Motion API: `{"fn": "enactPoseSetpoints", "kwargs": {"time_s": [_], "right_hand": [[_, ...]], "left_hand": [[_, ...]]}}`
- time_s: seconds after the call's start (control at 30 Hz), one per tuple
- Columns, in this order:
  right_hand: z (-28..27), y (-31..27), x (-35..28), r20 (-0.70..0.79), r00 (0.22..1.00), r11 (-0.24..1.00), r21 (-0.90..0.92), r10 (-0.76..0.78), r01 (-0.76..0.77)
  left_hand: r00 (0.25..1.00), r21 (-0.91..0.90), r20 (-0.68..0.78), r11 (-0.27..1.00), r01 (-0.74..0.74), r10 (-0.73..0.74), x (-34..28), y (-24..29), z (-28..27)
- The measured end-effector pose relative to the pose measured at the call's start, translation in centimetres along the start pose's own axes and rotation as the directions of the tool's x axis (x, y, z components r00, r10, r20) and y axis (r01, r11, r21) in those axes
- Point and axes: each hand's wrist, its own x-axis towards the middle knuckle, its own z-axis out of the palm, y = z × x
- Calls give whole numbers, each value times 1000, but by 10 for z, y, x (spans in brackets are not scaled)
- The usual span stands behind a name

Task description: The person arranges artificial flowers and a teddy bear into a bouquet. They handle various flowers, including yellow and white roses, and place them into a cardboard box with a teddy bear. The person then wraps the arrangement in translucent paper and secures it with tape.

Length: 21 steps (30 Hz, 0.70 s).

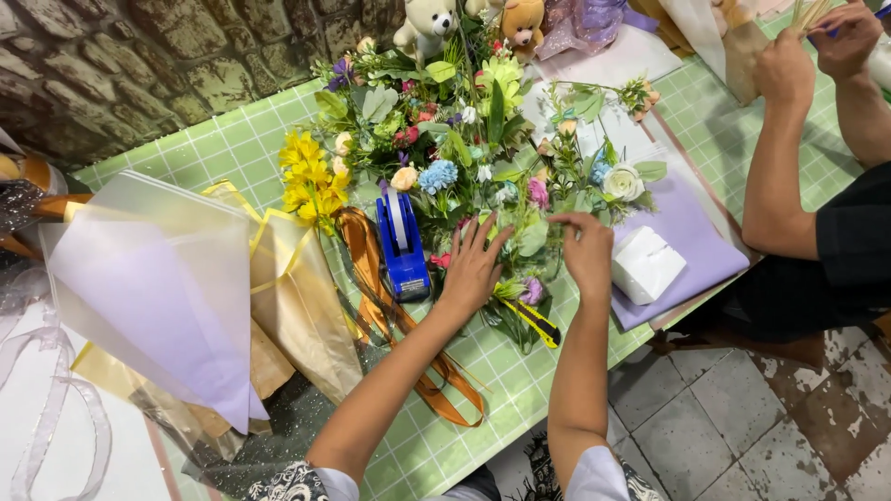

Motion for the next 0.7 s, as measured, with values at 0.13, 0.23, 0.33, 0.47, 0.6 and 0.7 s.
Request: {"fn": "enactPoseSetpoints", "kwargs": {"time_s": [0.13, 0.23, 0.33, 0.47, 0.6, 0.7], "right_hand": [[16, 40, 51, -140, 989, 998, -52, 36, -43], [34, 49, 71, -60, 988, 980, -137, 140, -148], [47, 62, 82, -42, 994, 968, -227, 102, -109], [33, 60, 86, -105, 982, 988, 22, 154, -153], [11, 73, 83, -68, 991, 850, 523, 117, -64], [2, 72, 77, -51, 997, 676, 737, 55, 0]], "left_hand": [[1000, -38, 7, 999, -3, 3, 0, -7, 0], [999, 18, 25, 1000, -26, 25, -2, -13, 4], [999, 55, 40, 998, -32, 30, -4, -14, 3], [998, 35, 39, 998, -42, 41, -7, -14, -1], [998, 2, 45, 999, -39, 39, -6, -14, -1], [998, -18, 48, 999, -41, 42, -6, -13, -3]]}}
